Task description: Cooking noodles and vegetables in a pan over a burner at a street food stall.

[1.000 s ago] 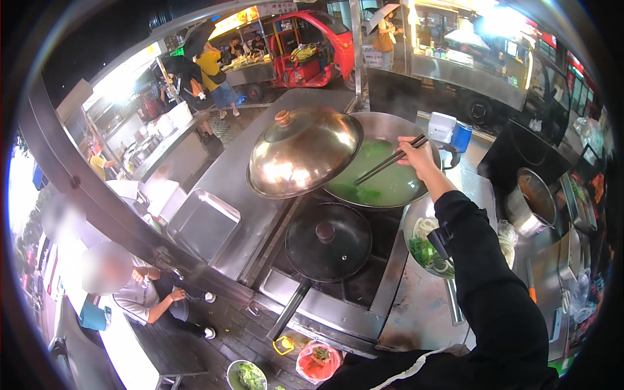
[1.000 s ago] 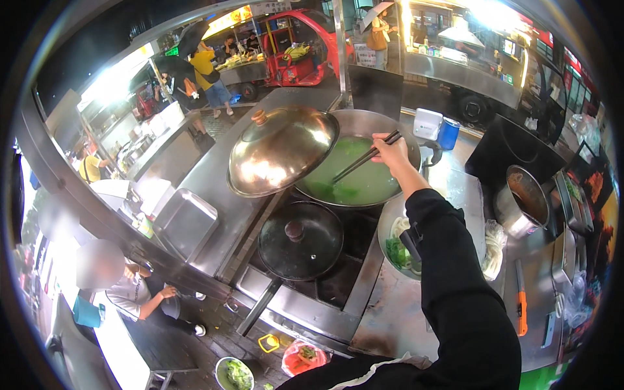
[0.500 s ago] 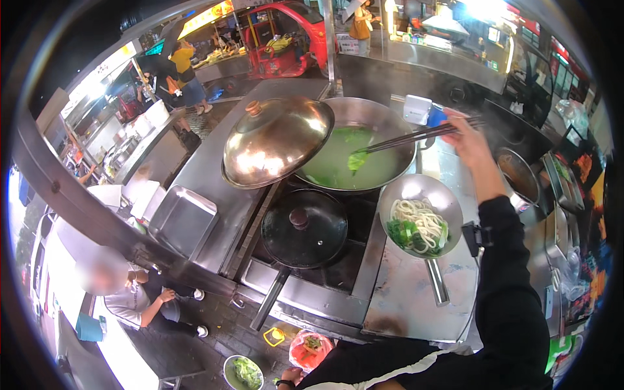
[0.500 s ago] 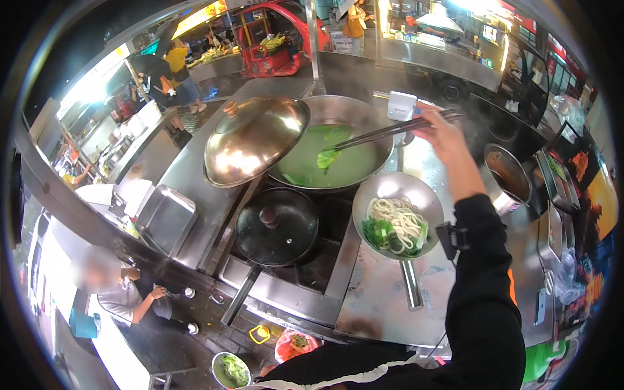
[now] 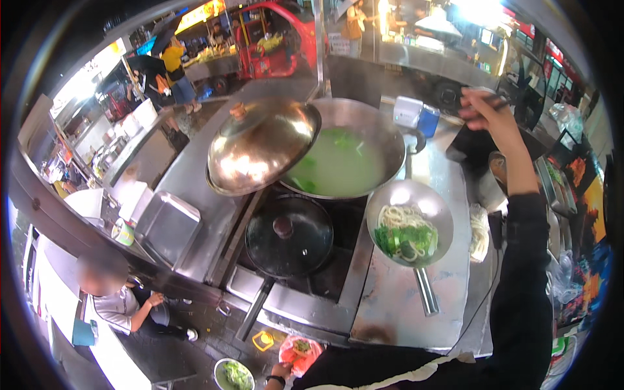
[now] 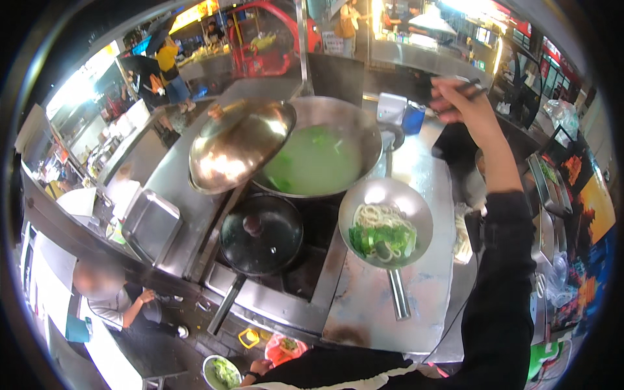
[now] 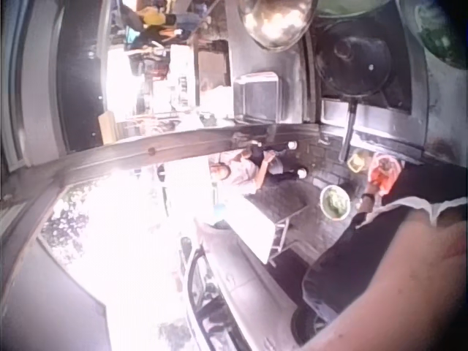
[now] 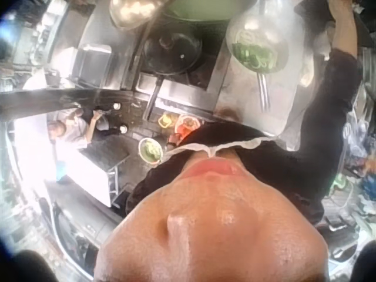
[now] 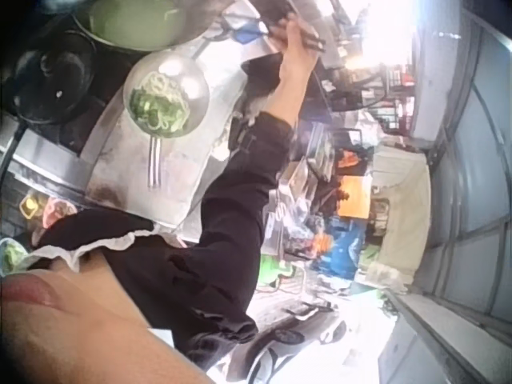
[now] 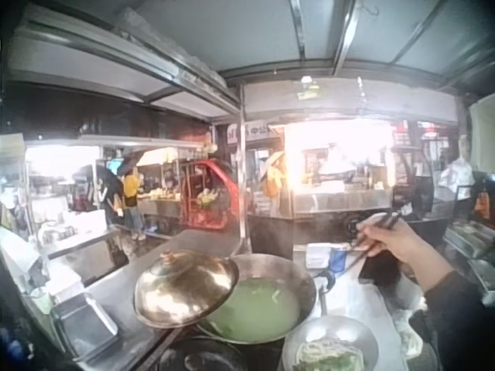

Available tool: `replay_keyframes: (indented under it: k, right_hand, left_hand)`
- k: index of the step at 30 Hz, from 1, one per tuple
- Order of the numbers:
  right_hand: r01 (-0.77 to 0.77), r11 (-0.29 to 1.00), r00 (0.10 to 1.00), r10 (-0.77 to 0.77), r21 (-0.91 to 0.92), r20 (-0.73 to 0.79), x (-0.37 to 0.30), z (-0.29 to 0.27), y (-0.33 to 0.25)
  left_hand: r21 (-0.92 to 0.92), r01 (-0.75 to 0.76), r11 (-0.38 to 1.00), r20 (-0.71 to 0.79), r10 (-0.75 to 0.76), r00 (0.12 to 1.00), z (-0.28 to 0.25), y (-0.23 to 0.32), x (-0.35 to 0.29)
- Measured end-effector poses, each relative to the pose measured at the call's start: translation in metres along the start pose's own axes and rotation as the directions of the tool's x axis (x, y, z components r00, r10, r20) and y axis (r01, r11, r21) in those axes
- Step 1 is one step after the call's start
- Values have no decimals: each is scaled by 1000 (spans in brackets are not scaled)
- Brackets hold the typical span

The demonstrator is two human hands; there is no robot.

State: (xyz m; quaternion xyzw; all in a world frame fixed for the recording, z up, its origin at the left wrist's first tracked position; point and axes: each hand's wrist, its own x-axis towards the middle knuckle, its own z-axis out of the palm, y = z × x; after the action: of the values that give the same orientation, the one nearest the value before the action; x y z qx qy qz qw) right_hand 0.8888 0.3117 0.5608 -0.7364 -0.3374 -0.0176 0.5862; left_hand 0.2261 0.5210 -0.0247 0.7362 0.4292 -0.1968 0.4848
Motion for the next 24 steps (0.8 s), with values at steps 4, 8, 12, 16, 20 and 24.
replay_keyframes:
  k: [4, 8, 12, 16, 20, 24]
  right_hand:
    - [-45, 999, 999, 45, -2, 22, 59, 57, 76]
    - [-268, 961, 961, 272, 71, -55, 90, 127, 159]
    - [-265, 921, 942, 311, 286, -128, 110, 177, 195]
    - [-320, 881, 931, 361, 348, -58, 132, 229, 197]
    - [-349, 868, 937, 335, 354, 102, 134, 271, 182]
    - [-242, 909, 931, 119, 339, 346, 131, 252, 164]
  left_hand:
    - [-114, 72, 991, -4, -73, 997, 4, -3, -1]
    - [370, -121, 921, 17, 124, 992, 12, -18, -3]
    - [123, -15, 992, -23, 18, 1000, 51, -71, -4]
    - [-543, 182, 820, 8, -212, 977, 83, -94, -14]
    - [-392, 175, 903, 3, -189, 982, 84, -90, -22]
    - [248, -104, 963, -115, 136, 984, 53, -78, -14]
